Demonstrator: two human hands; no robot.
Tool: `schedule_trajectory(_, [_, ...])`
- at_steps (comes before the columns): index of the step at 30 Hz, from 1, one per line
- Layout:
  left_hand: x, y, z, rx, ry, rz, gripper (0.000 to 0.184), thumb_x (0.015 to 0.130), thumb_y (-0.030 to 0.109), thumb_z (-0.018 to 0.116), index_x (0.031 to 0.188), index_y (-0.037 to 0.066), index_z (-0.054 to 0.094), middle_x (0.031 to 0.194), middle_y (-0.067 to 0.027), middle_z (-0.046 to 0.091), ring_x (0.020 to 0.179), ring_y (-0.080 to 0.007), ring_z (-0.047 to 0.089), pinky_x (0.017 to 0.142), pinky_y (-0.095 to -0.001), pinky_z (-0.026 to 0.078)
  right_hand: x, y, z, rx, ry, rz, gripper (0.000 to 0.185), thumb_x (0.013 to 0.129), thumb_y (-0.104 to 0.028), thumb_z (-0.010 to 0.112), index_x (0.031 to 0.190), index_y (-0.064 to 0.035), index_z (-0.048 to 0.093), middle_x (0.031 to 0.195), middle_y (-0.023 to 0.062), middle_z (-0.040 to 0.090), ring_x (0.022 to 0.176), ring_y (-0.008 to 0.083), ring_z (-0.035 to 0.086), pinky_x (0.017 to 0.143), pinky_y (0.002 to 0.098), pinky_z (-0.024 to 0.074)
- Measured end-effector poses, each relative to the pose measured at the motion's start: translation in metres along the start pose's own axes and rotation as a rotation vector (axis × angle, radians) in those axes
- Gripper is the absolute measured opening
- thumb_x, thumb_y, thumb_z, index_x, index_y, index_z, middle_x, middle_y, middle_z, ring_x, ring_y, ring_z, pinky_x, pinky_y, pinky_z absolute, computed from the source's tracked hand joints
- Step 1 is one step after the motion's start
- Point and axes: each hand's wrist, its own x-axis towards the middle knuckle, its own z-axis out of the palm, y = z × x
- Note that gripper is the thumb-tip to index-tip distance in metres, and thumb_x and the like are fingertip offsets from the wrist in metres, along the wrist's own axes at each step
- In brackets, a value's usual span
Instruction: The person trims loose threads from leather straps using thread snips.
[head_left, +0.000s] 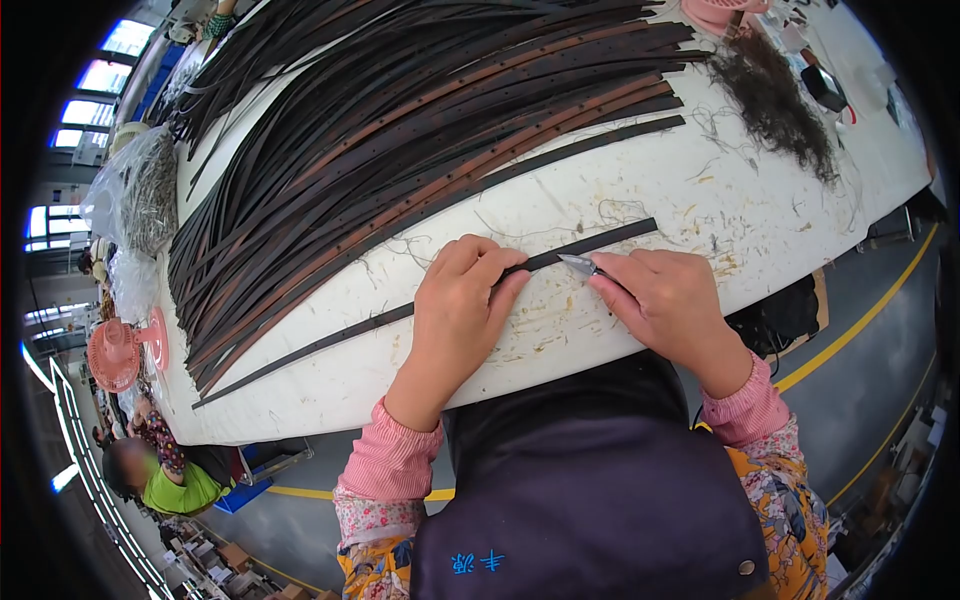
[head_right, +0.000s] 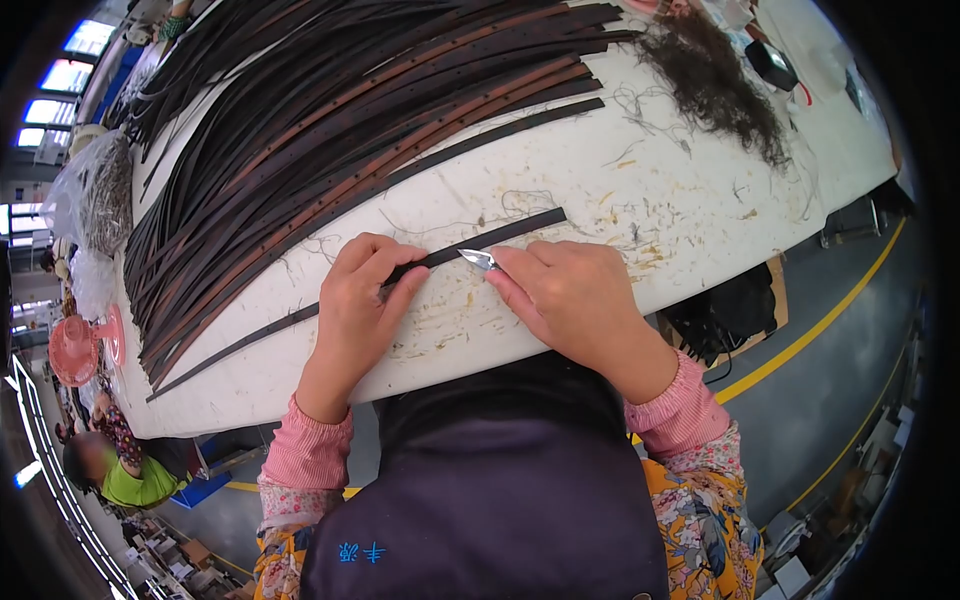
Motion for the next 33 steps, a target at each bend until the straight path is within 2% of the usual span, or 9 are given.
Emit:
schedule_trajectory(5, [0.009,0.001,0.005,-0.059,-0.055,-0.095,0.012,0.092,0.006,0.075,0.102,0.003,0.072,0.097,-0.0126,0.066,0.085,-0.0308,0.066,0.076,-0.0399,0.054,-0.001,0.001,0.001,0.01,0.0,0.005,0.017,0.093,-0.023,0.077,0.101,-0.0081,0.075,0.073,0.0053,0.065,0.062,0.0249,0.066,0.055,0.0374,0.051])
schedule_trajectory(11, [0.003,-0.007,0.006,0.154,0.03,-0.006,0.008,0.098,0.004,0.065,0.102,0.002,0.058,0.096,-0.0159,0.062,0.088,-0.0393,0.065,0.073,-0.0459,0.052,-0.001,0.001,0.001,0.014,-0.006,0.016,0.016,0.093,-0.023,0.077,0.1,-0.008,0.075,0.073,0.0053,0.065,0.062,0.0253,0.066,0.055,0.0376,0.0511])
schedule_trajectory(14, [-0.003,-0.021,-0.009,0.282,0.088,-0.122,0.009,0.099,0.003,0.063,0.105,0.002,0.057,0.1,-0.0159,0.061,0.087,-0.0395,0.064,0.074,-0.0456,0.051,-0.001,0.001,0.001,0.025,0.009,0.012,0.016,0.093,-0.023,0.077,0.1,-0.008,0.075,0.073,0.0053,0.065,0.062,0.0253,0.066,0.055,0.0376,0.0511])
schedule_trajectory(16, [-0.006,-0.03,-0.019,0.452,0.231,-0.124,0.008,0.099,0.002,0.06,0.106,0.003,0.056,0.101,-0.0157,0.061,0.086,-0.0385,0.064,0.073,-0.0452,0.052,-0.001,0.001,0.001,0.017,-0.006,0.019,0.016,0.093,-0.023,0.077,0.1,-0.0079,0.075,0.073,0.0054,0.065,0.063,0.0253,0.067,0.055,0.0375,0.0514])
schedule_trajectory(17, [-0.006,-0.027,-0.023,0.395,0.296,-0.081,0.017,0.098,0.0,0.062,0.115,0.003,0.061,0.099,-0.014,0.06,0.083,-0.0325,0.064,0.07,-0.0402,0.051,-0.001,0.001,0.001,0.019,-0.007,0.018,0.016,0.093,-0.023,0.077,0.1,-0.0079,0.075,0.073,0.0054,0.065,0.063,0.0253,0.067,0.055,0.0375,0.0514])
schedule_trajectory(22, [-0.004,0.003,-0.019,-0.009,0.131,0.01,0.038,0.093,-0.005,0.069,0.13,0.005,0.068,0.099,-0.0106,0.064,0.079,-0.0209,0.062,0.066,-0.0304,0.05,0.0,0.0,0.0,0.018,-0.005,0.014,0.017,0.093,-0.023,0.077,0.1,-0.0077,0.075,0.075,0.0057,0.067,0.064,0.0258,0.068,0.056,0.0379,0.0517])
schedule_trajectory(24, [-0.003,0.001,-0.012,-0.053,-0.024,-0.002,0.03,0.093,-0.004,0.07,0.122,0.005,0.073,0.095,-0.0106,0.066,0.076,-0.02,0.064,0.067,-0.0298,0.051,-0.001,0.0,0.001,0.02,-0.004,0.015,0.017,0.093,-0.023,0.077,0.1,-0.0076,0.075,0.075,0.0058,0.068,0.064,0.026,0.068,0.056,0.038,0.0516])
schedule_trajectory(25, [-0.003,-0.004,-0.01,-0.083,0.0,-0.002,0.019,0.093,-0.002,0.071,0.111,0.003,0.076,0.09,-0.0101,0.067,0.072,-0.0195,0.065,0.066,-0.0289,0.052,-0.001,0.001,0.001,0.024,-0.004,0.018,0.017,0.093,-0.023,0.077,0.101,-0.0075,0.074,0.076,0.006,0.068,0.064,0.0262,0.068,0.056,0.038,0.0516])
schedule_trajectory(33, [-0.003,-0.006,-0.001,-0.06,0.063,-0.065,0.003,0.094,-0.001,0.071,0.097,0.0,0.071,0.091,-0.0099,0.068,0.068,-0.0206,0.066,0.063,-0.0297,0.051,0.008,-0.019,0.013,0.056,-0.022,-0.067,0.018,0.093,-0.024,0.077,0.101,-0.0083,0.073,0.07,0.0044,0.063,0.06,0.0229,0.065,0.054,0.0361,0.0505])
